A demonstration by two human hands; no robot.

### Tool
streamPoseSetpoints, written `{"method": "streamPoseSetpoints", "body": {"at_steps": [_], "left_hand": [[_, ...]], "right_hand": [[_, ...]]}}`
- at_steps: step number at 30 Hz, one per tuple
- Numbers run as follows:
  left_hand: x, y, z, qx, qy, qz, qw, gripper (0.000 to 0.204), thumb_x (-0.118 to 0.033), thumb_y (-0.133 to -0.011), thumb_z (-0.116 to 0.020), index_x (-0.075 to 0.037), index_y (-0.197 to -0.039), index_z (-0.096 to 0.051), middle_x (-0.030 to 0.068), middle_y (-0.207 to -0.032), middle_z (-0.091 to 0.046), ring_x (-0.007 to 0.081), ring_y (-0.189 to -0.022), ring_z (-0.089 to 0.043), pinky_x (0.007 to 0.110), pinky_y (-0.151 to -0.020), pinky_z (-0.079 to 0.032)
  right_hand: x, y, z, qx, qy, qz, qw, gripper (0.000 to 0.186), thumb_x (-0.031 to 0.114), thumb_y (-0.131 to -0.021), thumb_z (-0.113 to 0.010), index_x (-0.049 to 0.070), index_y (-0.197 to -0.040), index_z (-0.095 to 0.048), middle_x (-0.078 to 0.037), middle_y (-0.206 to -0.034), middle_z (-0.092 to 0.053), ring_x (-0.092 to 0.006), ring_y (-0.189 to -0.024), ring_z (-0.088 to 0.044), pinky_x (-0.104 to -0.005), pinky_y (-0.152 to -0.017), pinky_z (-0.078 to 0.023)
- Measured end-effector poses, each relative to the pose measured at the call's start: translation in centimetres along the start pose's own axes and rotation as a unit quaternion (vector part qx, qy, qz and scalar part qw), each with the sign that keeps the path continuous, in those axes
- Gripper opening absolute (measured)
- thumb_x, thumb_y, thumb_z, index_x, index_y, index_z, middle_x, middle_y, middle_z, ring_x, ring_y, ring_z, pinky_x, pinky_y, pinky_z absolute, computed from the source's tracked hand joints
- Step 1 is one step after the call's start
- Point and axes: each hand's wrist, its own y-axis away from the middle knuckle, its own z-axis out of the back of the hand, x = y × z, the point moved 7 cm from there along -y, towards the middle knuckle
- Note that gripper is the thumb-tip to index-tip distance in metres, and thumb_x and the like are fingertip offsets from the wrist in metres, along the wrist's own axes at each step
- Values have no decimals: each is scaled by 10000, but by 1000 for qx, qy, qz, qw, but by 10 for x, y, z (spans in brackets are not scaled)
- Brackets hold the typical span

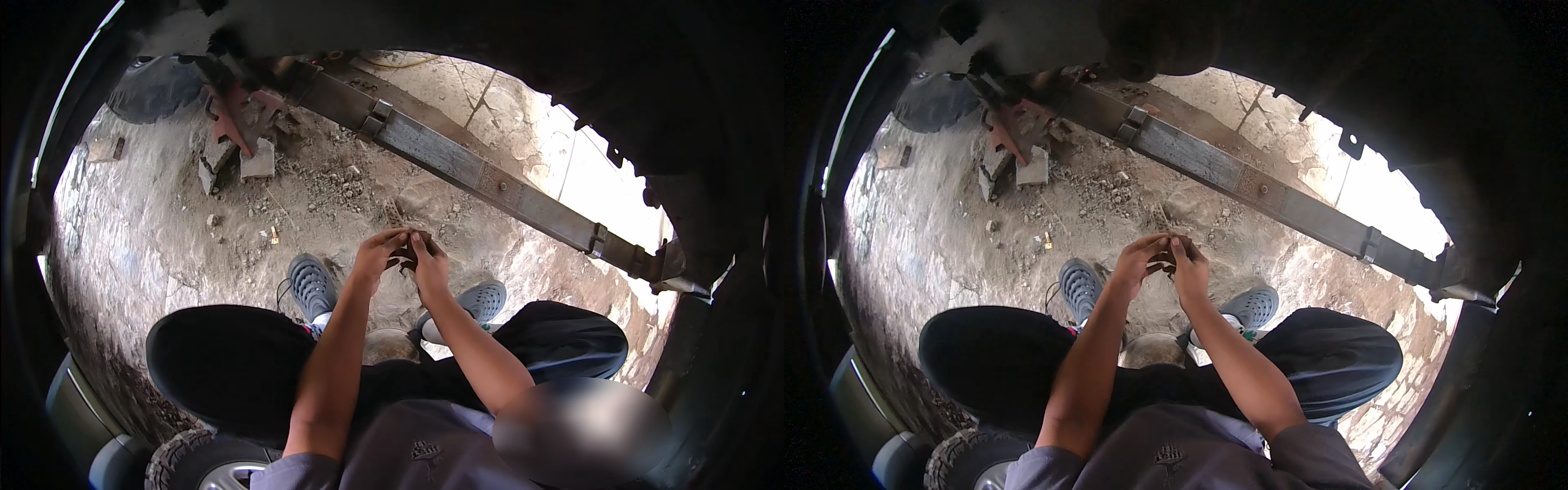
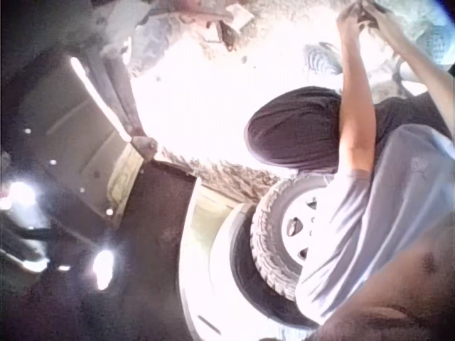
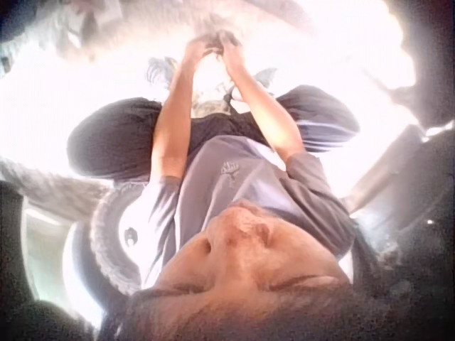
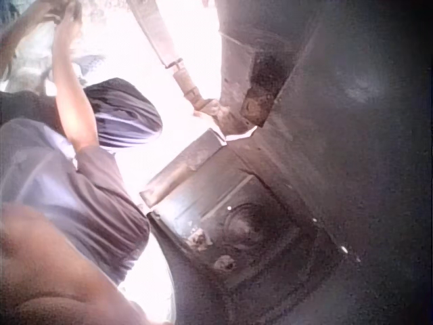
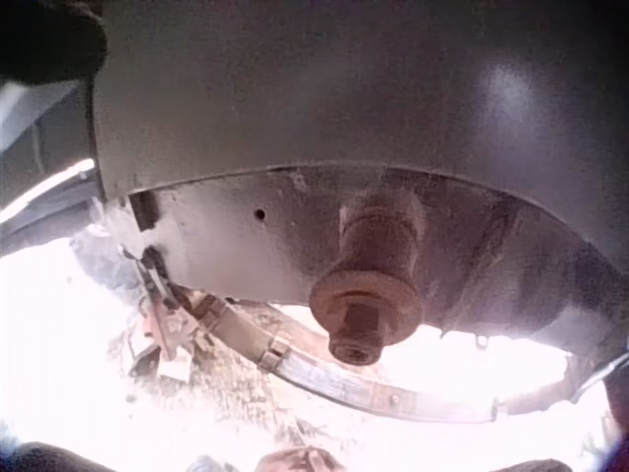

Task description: The person sits beneath a vehicle and repeatedly rubs a small rectangular object against a metal undercarriage beam. They pause briefly to handle the object before resuming the rubbing motion on the same section of the beam.

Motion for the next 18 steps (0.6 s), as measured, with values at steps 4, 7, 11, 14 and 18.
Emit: {"method": "streamPoseSetpoints", "body": {"at_steps": [4, 7, 11, 14, 18], "left_hand": [[-9, 2, 3, -27, 3, 1, 1000, 234, -240, -967, -780, -133, -1175, -767, -26, -1015, -758, 86, -914, -698, 246, -829, -507], [-4, 3, 6, 2, 44, -9, 999, 240, -212, -938, -812, -136, -1158, -751, -37, -1007, -753, 90, -918, -698, 251, -833, -512], [-15, 2, 11, 40, 77, -34, 996, 234, -143, -916, -827, -114, -1122, -719, -17, -1010, -755, 114, -927, -709, 282, -869, -541], [-23, 5, 11, 51, 63, -47, 996, 173, -116, -943, -793, -107, -1074, -680, 9, -1029, -738, 144, -956, -716, 323, -907, -561], [-24, 4, 12, 49, 77, -55, 994, 176, -76, -951, -771, -98, -1073, -646, 31, -1052, -727, 178, -1005, -725, 367, -946, -595]], "right_hand": [[5, 1, -2, 0, 28, -27, 999, 347, 364, -1072, -631, 69, -1241, -705, -40, -1031, -746, -148, -880, -730, -282, -665, -549], [2, 3, -1, -4, 20, -23, 1000, 350, 383, -1073, -629, 75, -1223, -705, -27, -994, -732, -134, -838, -710, -279, -650, -543], [12, 9, -16, 11, 2, -23, 1000, 336, 382, -1074, -629, 76, -1193, -706, -22, -953, -713, -117, -796, -683, -271, -647, -538], [18, 9, -20, 22, 3, -12, 1000, 338, 383, -1074, -630, 74, -1190, -704, -31, -957, -720, -114, -808, -688, -265, -646, -536], [27, 8, -20, 32, 42, 13, 999, 271, 298, -1040, -682, 57, -1155, -725, -15, -962, -740, -105, -786, -676, -273, -648, -529]]}}
